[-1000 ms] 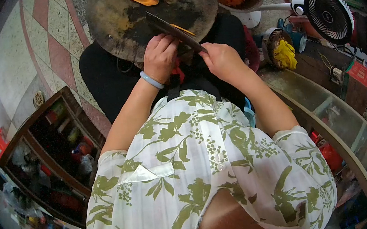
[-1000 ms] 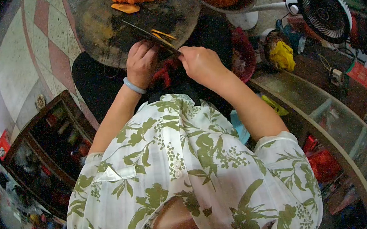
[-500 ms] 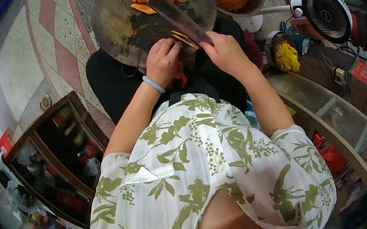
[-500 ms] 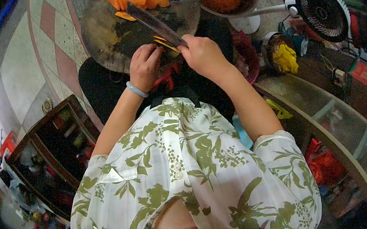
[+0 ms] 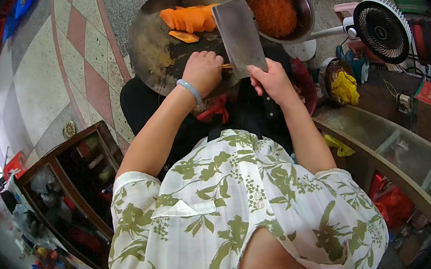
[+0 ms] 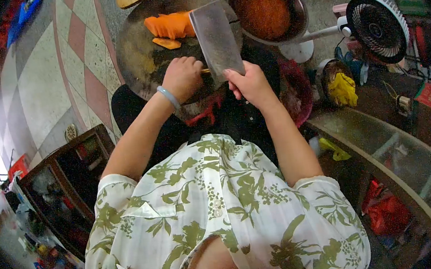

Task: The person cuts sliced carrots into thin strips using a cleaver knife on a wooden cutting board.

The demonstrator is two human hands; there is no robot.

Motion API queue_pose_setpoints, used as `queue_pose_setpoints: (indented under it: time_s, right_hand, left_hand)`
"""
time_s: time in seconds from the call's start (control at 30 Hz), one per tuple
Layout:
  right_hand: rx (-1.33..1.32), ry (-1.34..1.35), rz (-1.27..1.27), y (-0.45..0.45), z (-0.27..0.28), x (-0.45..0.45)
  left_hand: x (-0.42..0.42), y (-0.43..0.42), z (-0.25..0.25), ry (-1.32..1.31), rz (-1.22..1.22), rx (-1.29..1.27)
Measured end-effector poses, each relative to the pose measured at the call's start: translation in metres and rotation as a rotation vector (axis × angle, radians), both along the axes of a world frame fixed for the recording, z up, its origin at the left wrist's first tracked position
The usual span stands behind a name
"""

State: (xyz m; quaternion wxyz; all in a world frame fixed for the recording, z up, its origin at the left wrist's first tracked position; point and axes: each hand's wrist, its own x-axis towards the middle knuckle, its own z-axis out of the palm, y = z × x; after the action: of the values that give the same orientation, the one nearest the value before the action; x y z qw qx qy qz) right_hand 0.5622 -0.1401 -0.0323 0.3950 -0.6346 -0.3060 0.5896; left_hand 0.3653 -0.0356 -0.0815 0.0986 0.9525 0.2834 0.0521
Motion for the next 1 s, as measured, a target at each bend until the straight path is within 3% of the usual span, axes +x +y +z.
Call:
queue_pose_setpoints:
  time_s: [0.1, 0.2, 0.23, 0.3, 0.37, 0.47, 0.7, 1.0]
  right_hand:
    - [-0.015, 0.092, -0.055, 0.000, 0.000, 0.005]
    - [-0.058, 0.186, -0.077, 0.000, -0.003, 0.010]
    - [-0.075, 0.219, -0.079, 0.000, -0.004, 0.010]
    - [-0.115, 0.313, -0.075, 0.002, 0.000, 0.005]
    - [-0.136, 0.368, -0.037, 0.004, 0.001, -0.001]
    - [-0.138, 0.385, 0.045, 0.006, -0.006, -0.012]
    - [-0.127, 0.322, 0.051, 0.011, -0.018, -0.013]
    - [-0.087, 0.284, -0.027, 0.011, -0.016, 0.013]
  left_hand:
    - [-0.016, 0.004, -0.003, -0.088, 0.143, -0.060]
    - [-0.026, -0.002, 0.001, -0.301, 0.467, -0.368]
    - [-0.027, -0.003, 0.004, -0.383, 0.624, -0.620]
    - [-0.024, -0.004, 0.004, -0.873, 0.803, -1.172]
    - [-0.018, -0.006, 0.017, -1.245, 0.858, -1.668]
    - [-0.018, -0.008, 0.013, -1.425, 0.757, -1.970]
    - [-0.013, -0.002, -0.001, -1.510, 0.742, -1.958]
    - [-0.019, 0.008, -0.011, -1.383, 0.805, -1.901]
